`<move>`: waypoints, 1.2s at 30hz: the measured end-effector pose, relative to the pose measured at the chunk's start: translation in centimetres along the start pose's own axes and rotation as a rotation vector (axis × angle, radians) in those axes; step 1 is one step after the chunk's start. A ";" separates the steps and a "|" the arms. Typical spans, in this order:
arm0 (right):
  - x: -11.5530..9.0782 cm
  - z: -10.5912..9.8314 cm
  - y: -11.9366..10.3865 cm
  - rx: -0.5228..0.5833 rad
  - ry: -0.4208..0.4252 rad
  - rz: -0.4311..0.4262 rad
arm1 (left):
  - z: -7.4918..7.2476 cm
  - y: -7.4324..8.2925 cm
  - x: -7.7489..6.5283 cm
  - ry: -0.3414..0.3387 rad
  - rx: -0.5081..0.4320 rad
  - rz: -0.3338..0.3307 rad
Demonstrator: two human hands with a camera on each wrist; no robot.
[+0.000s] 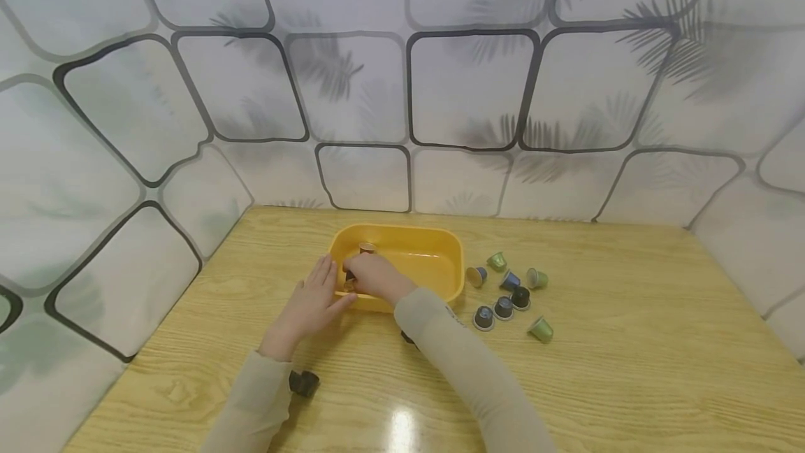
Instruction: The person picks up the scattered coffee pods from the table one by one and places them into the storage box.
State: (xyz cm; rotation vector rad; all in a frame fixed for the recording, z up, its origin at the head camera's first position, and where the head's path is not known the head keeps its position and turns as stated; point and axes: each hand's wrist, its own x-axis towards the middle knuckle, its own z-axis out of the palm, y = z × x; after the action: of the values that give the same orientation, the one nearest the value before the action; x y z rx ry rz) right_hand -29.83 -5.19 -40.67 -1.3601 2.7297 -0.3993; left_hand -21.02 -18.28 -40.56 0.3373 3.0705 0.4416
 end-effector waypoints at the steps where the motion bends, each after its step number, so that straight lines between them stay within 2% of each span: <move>1: 0.0 0.0 0.0 0.005 -0.003 0.001 | 0.0 0.0 0.0 -0.001 0.003 0.000; 12: 0.1 0.3 0.1 0.025 -0.044 0.041 | 0.1 -0.1 0.0 -0.002 0.002 0.001; 36: 0.0 0.4 0.1 0.034 -0.048 0.022 | 0.1 -0.1 0.0 0.001 0.016 0.008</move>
State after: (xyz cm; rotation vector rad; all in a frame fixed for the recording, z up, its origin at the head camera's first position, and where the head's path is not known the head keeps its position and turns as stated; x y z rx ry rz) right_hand -29.86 -5.24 -41.08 -1.3135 2.6839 -0.4048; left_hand -21.02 -18.38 -40.64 0.3503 3.0765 0.4176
